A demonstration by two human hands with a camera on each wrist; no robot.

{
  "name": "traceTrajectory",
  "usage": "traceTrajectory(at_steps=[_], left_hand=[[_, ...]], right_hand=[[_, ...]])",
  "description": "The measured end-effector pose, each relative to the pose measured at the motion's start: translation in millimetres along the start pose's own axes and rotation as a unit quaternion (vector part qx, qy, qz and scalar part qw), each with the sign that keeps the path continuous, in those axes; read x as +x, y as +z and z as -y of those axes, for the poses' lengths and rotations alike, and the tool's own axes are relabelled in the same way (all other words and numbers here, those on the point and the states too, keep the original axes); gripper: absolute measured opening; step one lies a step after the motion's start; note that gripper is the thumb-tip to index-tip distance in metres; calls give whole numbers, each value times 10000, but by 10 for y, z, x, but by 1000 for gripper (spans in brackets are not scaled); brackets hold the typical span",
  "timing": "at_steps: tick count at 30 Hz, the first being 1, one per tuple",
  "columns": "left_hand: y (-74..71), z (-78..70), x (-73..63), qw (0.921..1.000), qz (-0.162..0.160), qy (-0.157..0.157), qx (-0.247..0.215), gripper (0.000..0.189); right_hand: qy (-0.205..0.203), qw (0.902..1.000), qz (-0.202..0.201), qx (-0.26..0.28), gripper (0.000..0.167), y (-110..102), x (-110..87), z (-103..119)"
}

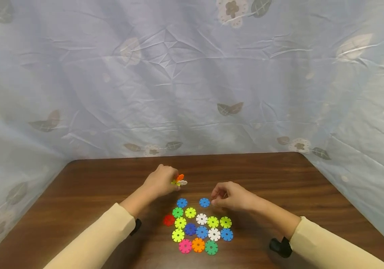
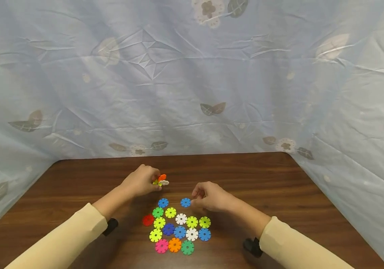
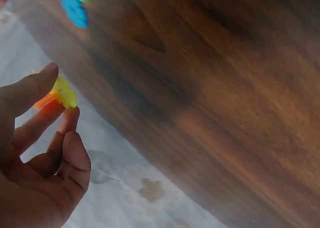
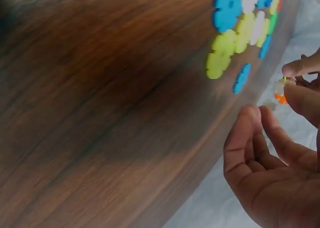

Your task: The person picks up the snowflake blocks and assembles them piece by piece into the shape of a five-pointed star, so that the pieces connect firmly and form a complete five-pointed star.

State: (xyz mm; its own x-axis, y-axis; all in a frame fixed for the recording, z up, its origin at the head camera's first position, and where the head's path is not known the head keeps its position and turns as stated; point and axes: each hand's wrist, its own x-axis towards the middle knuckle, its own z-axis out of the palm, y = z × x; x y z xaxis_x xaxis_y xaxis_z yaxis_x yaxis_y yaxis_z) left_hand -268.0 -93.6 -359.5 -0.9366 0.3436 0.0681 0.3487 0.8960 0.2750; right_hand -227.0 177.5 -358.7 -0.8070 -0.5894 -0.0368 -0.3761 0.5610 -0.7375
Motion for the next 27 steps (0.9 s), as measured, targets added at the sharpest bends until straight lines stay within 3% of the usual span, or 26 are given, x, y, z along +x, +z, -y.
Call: traceTrajectory(at_steps=[4,10,17,20,22,27], left_hand=[[62,122,119,9993,205,-294,70,23],[197,176,200,9990,182,-401,107,25],[193,112,104,9984,166,-493,234,42],[152,61,2,9997,55,-246,23,46],[145,36,-66,9995,77,153,-279,39],[184,11,-194,9880,667,1042,-927,27]], right_hand=[[-97,9985,-13,-544,18,19,16,-51],[-131,9964,-8,-833,21,35,60,-128],[-200,9953,124,-941,25,89,143,-171],[-347,9951,128,-919,27,100,178,-196],[-436,9949,133,-900,30,107,195,-218],[-618,9950,134,-773,35,156,217,-292]])
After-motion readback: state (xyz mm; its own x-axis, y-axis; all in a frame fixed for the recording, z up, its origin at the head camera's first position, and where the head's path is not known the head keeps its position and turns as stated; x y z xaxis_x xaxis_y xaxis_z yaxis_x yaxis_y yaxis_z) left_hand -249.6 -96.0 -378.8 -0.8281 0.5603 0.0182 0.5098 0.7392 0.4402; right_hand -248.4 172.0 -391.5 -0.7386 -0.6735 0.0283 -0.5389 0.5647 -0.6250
